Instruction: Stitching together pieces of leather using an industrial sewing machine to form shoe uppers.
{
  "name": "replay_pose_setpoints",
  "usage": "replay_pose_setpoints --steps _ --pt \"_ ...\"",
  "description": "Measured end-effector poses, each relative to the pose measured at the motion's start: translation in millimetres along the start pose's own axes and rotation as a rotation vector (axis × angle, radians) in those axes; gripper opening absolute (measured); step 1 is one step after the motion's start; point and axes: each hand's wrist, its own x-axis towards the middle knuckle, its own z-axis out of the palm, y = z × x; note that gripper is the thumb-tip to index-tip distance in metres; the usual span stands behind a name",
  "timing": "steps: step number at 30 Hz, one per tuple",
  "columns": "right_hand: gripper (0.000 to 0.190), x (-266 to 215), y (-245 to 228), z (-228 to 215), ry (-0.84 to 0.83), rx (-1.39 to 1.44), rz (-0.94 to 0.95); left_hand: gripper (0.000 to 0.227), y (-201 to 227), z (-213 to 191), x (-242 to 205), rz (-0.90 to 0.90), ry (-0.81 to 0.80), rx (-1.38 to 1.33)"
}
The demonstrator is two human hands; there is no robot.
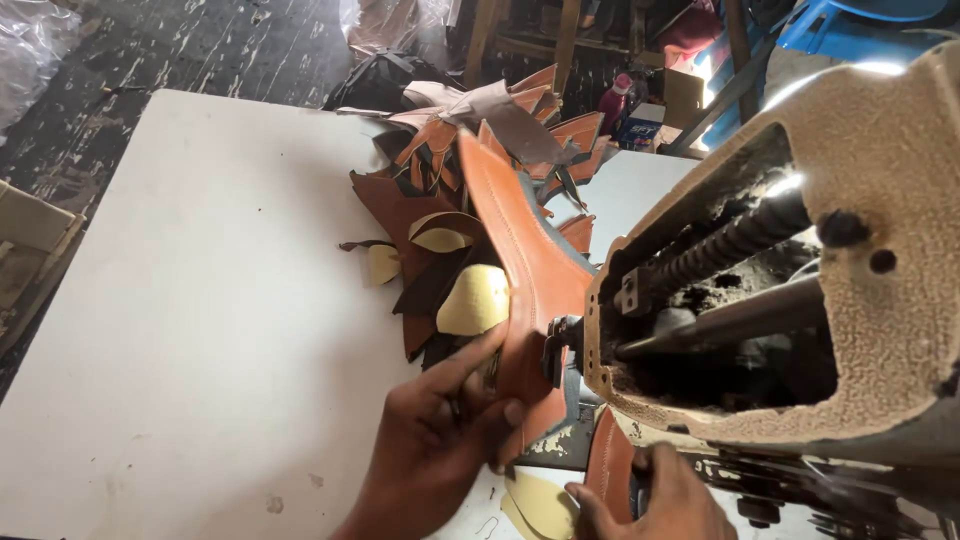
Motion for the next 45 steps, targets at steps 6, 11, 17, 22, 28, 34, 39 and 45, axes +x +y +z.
replay_pose_setpoints --steps 6,11,17,22,28,34,39,45 --pt "0.073 -8.2 20.0 39.9 -0.124 0.022 0.085 0.063 32.0 -6.5 9.8 -0.142 -0.072 0.165" --pt "0.065 -23.5 33.2 91.4 0.483 0.720 -0.556 0.066 27.5 -17.1 8.9 -0.058 -0.107 0.225" --pt "0.060 -61.5 -22.0 12.9 0.316 0.601 -0.710 0.050 2.8 -12.6 -18.6 -0.043 -0.008 0.131" --pt "0.041 -69.5 -65.5 -17.0 0.143 0.954 -0.319 0.059 9.4 12.7 -31.5 0.035 0.013 -0.039" --pt "0.032 -64.2 -64.3 -19.3 0.175 0.905 -0.320 0.068 6.3 17.8 -27.7 0.086 0.068 0.151" --pt "0.028 -52.0 0.9 -2.8 0.143 0.709 -0.574 0.075 20.2 12.9 -17.4 -0.068 0.102 0.304" --pt "0.025 -53.1 19.5 8.7 0.139 0.639 -0.623 0.082 16.6 -2.8 -14.2 -0.220 0.090 0.542" --pt "0.024 -52.3 24.4 9.6 0.171 0.597 -0.674 0.087 49.1 1.5 -18.6 -0.278 -0.204 0.296"
